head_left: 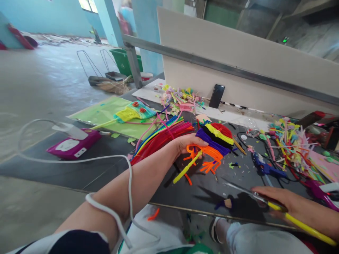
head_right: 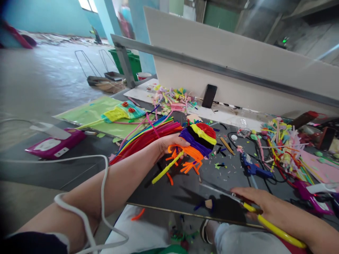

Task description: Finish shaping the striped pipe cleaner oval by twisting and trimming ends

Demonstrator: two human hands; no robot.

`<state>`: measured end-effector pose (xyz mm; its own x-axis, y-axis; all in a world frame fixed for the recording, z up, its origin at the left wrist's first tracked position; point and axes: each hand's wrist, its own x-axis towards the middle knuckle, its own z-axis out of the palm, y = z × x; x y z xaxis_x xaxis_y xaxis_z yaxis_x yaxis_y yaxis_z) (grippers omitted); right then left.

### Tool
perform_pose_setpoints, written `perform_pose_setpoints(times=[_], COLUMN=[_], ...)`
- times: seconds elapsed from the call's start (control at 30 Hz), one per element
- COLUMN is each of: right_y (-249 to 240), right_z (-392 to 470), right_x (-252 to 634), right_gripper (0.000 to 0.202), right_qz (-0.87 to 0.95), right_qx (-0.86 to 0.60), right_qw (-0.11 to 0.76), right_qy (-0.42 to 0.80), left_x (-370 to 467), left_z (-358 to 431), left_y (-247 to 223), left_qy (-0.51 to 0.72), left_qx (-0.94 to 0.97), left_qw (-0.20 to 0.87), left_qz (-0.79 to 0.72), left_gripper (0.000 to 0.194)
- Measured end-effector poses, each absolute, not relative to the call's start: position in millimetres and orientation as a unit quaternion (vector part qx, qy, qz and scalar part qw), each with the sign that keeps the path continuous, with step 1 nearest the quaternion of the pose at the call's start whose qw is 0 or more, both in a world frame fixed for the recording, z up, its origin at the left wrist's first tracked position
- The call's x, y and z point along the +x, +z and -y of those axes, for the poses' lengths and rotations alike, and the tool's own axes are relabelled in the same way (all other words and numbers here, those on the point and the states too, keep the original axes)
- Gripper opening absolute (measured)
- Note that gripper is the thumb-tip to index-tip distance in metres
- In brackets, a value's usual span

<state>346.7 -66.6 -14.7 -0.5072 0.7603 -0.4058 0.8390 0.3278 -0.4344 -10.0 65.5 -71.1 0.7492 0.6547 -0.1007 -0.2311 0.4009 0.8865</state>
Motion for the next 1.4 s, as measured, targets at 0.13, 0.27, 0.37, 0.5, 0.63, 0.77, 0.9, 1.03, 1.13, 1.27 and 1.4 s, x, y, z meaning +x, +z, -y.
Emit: perform_pose_setpoints(times=[0.13, 0.27, 0.37, 0.5, 0.63, 0.77, 0.9, 1.03, 1.13, 1.27, 1.4], right_y=[-4, 3, 3, 0, -3, -7, -8, -7, -11, -16, -19], right_z=[73, 71, 67, 60, 55, 51, 48, 45, 44, 43, 46], right_x=[321, 300, 293, 287, 280, 274, 271, 268, 267, 267, 266], right_gripper=[0.046, 0.05, 0.055, 0.058, 0.055, 0.05, 0.047, 0.051, 0.052, 0.05, 0.047], right_qz=[-0.802, -0.815, -0.811, -0.814, -0.819, -0.827, -0.836, -0.838, -0.838, -0.841, -0.841], right_qx=[0.463, 0.42, 0.411, 0.397, 0.383, 0.368, 0.346, 0.344, 0.342, 0.335, 0.349], right_qw=[0.111, 0.089, 0.091, 0.09, 0.102, 0.115, 0.115, 0.113, 0.113, 0.109, 0.099], right_qy=[-0.362, -0.39, -0.407, -0.414, -0.415, -0.41, -0.409, -0.409, -0.411, -0.412, -0.401], left_x=[-8, -6, -5, -3, 0, 1, 1, 2, 2, 1, 1], left_z=[-62, -58, -59, -59, -58, -57, -55, -55, -55, -55, -55], left_y=[-70, -69, -68, -69, -70, -72, -71, -69, -69, -71, -70], left_qy=[0.2, 0.173, 0.161, 0.149, 0.125, 0.118, 0.118, 0.116, 0.116, 0.114, 0.122], left_qx=[0.493, 0.5, 0.497, 0.495, 0.502, 0.495, 0.496, 0.498, 0.501, 0.507, 0.502], left_qw=[0.817, 0.822, 0.826, 0.829, 0.832, 0.836, 0.834, 0.834, 0.832, 0.828, 0.83], left_qz=[-0.223, -0.214, -0.211, -0.212, -0.203, -0.206, -0.211, -0.206, -0.208, -0.208, -0.209], left_gripper=[0.02, 0.017, 0.016, 0.017, 0.016, 0.016, 0.016, 0.014, 0.013, 0.014, 0.013])
